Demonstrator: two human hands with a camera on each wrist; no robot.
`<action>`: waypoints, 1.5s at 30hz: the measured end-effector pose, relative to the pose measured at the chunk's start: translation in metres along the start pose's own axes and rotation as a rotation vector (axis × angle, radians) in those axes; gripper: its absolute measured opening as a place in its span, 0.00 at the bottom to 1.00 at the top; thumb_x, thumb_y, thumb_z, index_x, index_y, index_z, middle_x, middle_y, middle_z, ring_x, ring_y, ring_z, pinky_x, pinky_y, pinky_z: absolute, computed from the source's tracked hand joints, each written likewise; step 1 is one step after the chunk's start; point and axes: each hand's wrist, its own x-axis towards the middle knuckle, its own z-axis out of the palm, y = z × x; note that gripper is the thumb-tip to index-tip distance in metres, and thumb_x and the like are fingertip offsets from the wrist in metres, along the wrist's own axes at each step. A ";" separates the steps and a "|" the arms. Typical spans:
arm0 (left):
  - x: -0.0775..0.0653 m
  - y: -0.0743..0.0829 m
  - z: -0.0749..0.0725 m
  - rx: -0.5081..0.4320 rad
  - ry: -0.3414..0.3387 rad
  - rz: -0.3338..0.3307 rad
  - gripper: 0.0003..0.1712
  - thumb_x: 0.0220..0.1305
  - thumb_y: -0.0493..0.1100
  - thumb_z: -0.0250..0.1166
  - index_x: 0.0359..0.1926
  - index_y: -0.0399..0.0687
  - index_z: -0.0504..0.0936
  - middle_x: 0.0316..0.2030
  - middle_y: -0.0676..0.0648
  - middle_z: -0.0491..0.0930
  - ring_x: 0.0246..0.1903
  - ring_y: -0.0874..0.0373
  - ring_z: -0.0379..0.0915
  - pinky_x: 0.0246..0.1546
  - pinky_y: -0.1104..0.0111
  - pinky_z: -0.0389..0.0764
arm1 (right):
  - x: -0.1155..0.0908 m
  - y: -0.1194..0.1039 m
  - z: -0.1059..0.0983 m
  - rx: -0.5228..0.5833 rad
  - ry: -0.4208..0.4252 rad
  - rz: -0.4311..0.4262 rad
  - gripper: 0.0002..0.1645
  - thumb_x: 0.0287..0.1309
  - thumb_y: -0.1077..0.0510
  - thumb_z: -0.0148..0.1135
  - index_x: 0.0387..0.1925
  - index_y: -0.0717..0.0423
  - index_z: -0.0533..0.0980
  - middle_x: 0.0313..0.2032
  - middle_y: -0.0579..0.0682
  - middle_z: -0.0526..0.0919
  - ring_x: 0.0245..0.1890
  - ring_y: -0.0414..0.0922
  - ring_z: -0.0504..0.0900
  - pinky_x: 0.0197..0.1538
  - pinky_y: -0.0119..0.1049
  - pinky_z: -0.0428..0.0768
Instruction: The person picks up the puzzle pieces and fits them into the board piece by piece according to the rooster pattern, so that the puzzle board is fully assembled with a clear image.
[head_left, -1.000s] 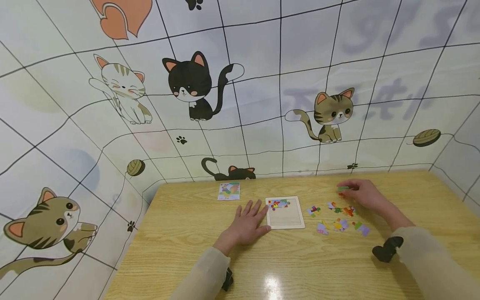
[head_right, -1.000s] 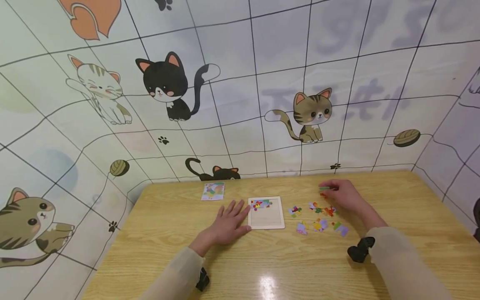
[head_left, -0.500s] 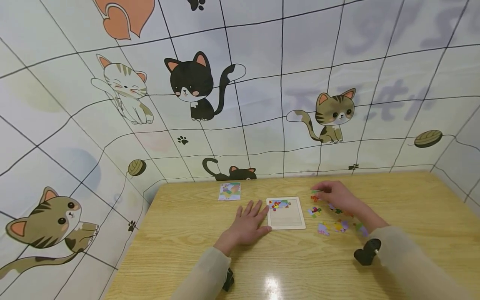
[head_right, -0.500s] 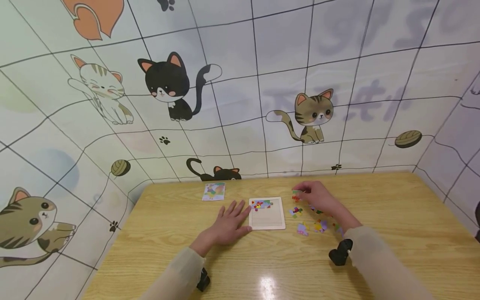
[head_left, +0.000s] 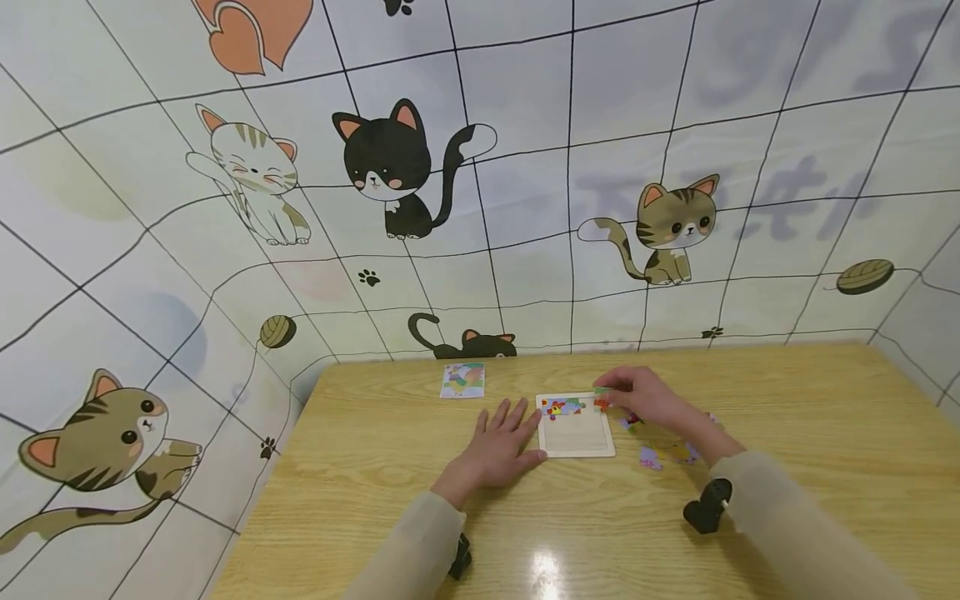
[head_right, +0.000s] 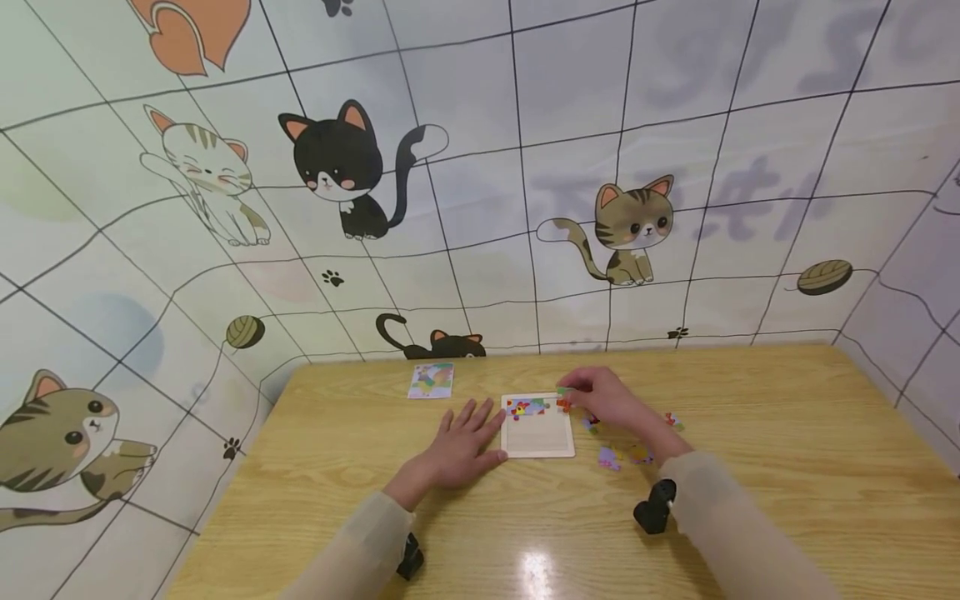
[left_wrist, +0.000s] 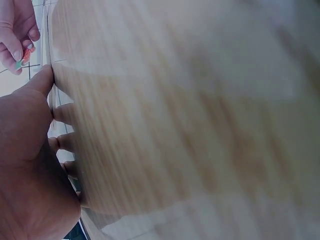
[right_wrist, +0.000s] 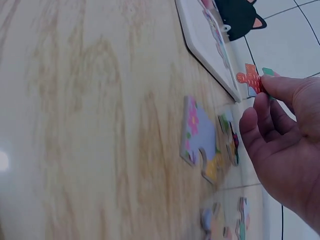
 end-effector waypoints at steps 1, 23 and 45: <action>0.000 -0.001 0.001 0.001 -0.003 0.000 0.41 0.79 0.64 0.47 0.83 0.55 0.49 0.82 0.46 0.40 0.80 0.43 0.28 0.74 0.39 0.34 | 0.001 0.000 0.002 0.005 -0.005 -0.001 0.15 0.72 0.65 0.59 0.56 0.69 0.79 0.40 0.55 0.83 0.25 0.47 0.72 0.27 0.37 0.73; -0.002 0.007 -0.007 0.045 -0.013 -0.015 0.40 0.79 0.64 0.48 0.83 0.56 0.51 0.82 0.46 0.43 0.80 0.43 0.33 0.74 0.40 0.41 | 0.005 -0.002 0.027 -0.145 0.036 -0.043 0.14 0.69 0.67 0.62 0.54 0.66 0.80 0.46 0.59 0.82 0.39 0.48 0.79 0.38 0.42 0.77; -0.003 0.008 -0.011 0.029 -0.021 -0.027 0.40 0.79 0.63 0.49 0.82 0.55 0.52 0.82 0.46 0.43 0.80 0.43 0.33 0.74 0.40 0.40 | 0.007 0.005 0.032 -0.219 0.054 -0.109 0.14 0.68 0.64 0.65 0.53 0.64 0.82 0.42 0.54 0.75 0.32 0.45 0.69 0.35 0.39 0.71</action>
